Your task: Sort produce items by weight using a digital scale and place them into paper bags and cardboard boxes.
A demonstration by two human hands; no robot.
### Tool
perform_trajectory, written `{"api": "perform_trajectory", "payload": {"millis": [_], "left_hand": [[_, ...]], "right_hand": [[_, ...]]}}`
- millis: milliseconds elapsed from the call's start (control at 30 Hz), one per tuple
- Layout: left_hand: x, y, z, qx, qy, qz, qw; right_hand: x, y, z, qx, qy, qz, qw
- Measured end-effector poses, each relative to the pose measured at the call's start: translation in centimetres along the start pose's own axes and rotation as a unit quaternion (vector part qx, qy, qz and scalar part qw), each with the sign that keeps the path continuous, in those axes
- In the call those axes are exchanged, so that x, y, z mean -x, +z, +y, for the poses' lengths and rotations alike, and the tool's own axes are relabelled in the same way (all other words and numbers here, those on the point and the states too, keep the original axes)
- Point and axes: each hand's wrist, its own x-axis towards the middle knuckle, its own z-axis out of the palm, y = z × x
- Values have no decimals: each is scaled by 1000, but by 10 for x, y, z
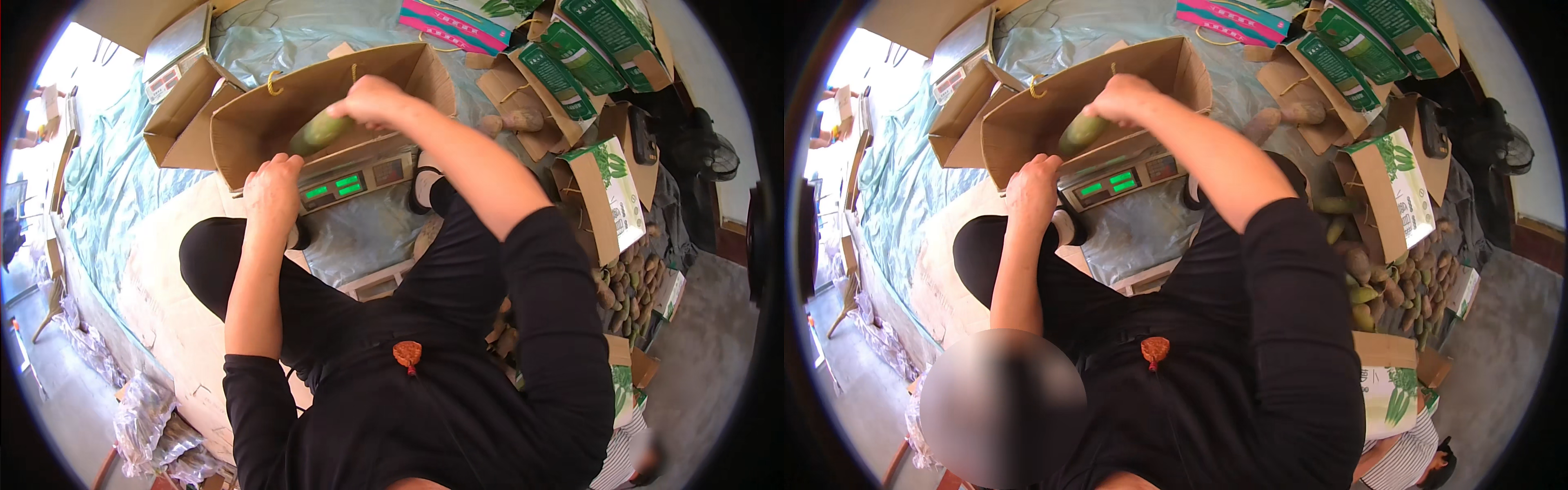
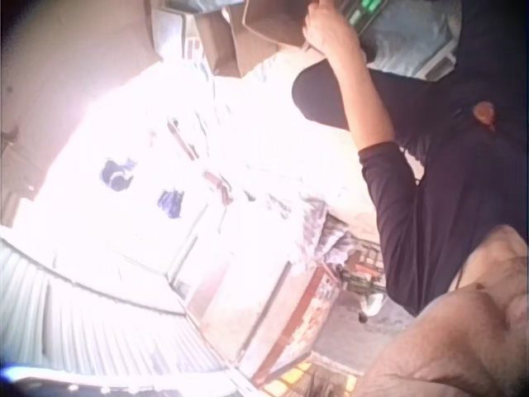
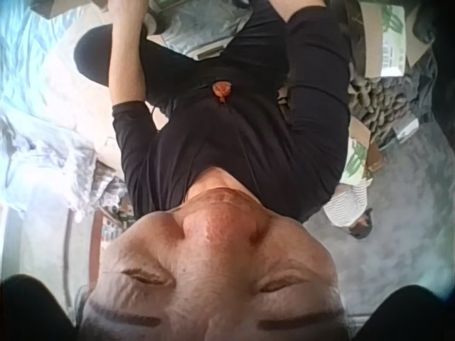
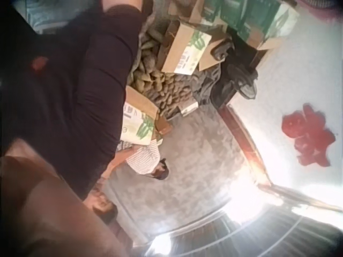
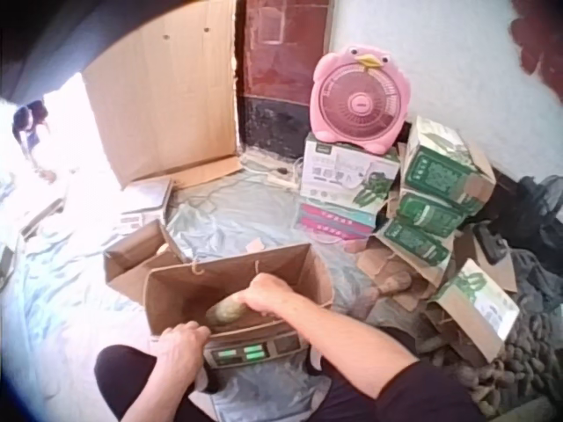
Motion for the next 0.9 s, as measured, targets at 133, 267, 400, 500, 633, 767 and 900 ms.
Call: {"api": "perform_trajectory", "payload": {"millis": [133,267,400,500,633,767,900], "left_hand": [[-5,-2,4,-4,16,-17,1000],[-4,-4,1,-5,-11,-26,1000],[-2,0,2,22,-4,-20,1000],[2,-6,1,17,-22,-33,999],[-4,-5,4,14,-11,-19,1000],[-6,-5,12,19,-13,-27,999],[-1,-7,7,22,-26,-23,999]], "right_hand": [[-34,42,10,83,-20,-79,993],[-28,38,17,201,-118,41,972],[-3,-28,14,96,-245,19,965],[64,-81,21,-53,-225,41,972],[118,-123,91,-240,-152,150,947],[144,-102,209,-251,-65,245,934],[149,-34,317,-296,86,242,920]]}}
